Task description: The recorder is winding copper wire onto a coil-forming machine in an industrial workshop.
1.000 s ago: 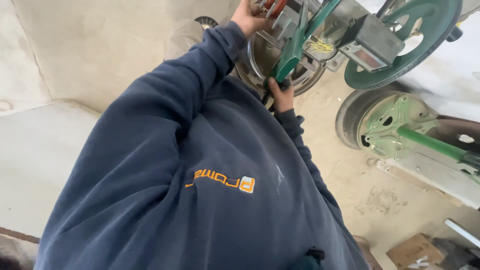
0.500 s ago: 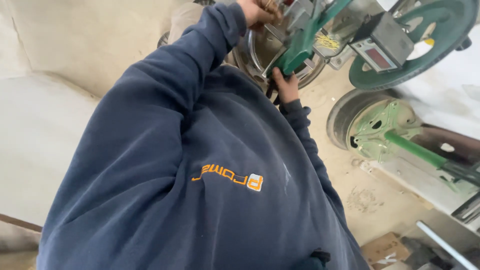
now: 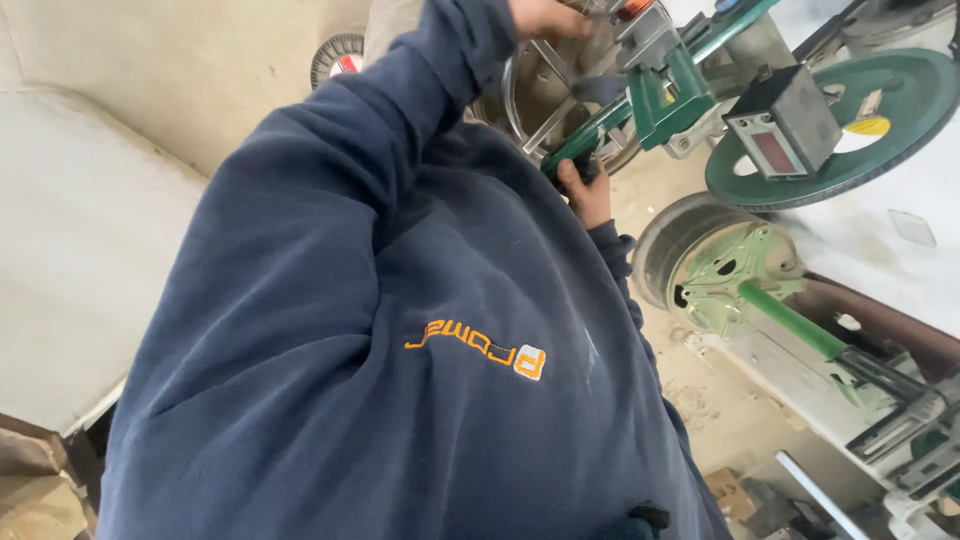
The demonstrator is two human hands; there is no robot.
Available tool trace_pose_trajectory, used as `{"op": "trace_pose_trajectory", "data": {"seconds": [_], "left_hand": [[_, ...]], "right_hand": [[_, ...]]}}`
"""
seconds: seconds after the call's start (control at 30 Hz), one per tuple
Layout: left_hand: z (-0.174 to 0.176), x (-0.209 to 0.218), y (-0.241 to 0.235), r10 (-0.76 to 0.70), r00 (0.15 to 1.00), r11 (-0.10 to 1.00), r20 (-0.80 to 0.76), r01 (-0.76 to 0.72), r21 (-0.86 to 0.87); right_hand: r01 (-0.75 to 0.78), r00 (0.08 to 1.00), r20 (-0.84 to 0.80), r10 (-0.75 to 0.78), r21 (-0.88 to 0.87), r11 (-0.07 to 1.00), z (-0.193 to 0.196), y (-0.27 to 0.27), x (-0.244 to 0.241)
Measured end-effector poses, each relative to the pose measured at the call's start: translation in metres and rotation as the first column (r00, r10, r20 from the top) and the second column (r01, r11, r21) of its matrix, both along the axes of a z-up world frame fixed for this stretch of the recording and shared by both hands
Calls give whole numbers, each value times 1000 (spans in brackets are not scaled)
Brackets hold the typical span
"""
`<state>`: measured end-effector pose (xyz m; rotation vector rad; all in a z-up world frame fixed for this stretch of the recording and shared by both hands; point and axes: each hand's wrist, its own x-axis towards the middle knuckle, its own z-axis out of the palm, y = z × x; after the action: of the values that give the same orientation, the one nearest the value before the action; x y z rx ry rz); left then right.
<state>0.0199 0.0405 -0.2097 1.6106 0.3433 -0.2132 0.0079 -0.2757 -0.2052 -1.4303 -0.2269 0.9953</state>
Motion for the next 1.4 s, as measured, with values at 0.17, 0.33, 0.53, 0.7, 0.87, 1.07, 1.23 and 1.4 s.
{"op": "trace_pose_trajectory", "data": {"seconds": [0.17, 0.33, 0.53, 0.7, 0.87, 1.07, 1.23, 1.4], "left_hand": [[-34, 40, -33, 55, 959, 969, 279, 16, -245], [-16, 35, -50, 224, 950, 958, 218, -174, -227], [14, 0, -35, 123, 984, 964, 127, -88, -249], [60, -11, -27, 31, 985, 975, 171, 8, -224], [89, -13, -26, -31, 990, 949, 140, 73, -307], [94, -6, -27, 96, 942, 859, 321, 85, -506], [97, -7, -24, 38, 964, 909, 263, 76, -410], [95, -11, -18, 40, 974, 937, 224, 41, -346]], "right_hand": [[29, 998, 56, -26, -48, 998, -5, -5, 0], [26, 997, 77, -13, -167, 986, -7, -15, -2], [6, 996, -93, 11, 176, 984, 28, -23, -1], [178, 957, -238, -165, 34, 984, -24, -33, -1], [78, 993, -98, -72, 58, 995, 3, -3, -1], [-202, 975, 112, 193, 73, 977, 28, 29, 23], [-68, 995, -68, 77, 123, 990, 48, 66, 47], [-63, 998, 15, 66, -152, 986, -62, 57, 74]]}}
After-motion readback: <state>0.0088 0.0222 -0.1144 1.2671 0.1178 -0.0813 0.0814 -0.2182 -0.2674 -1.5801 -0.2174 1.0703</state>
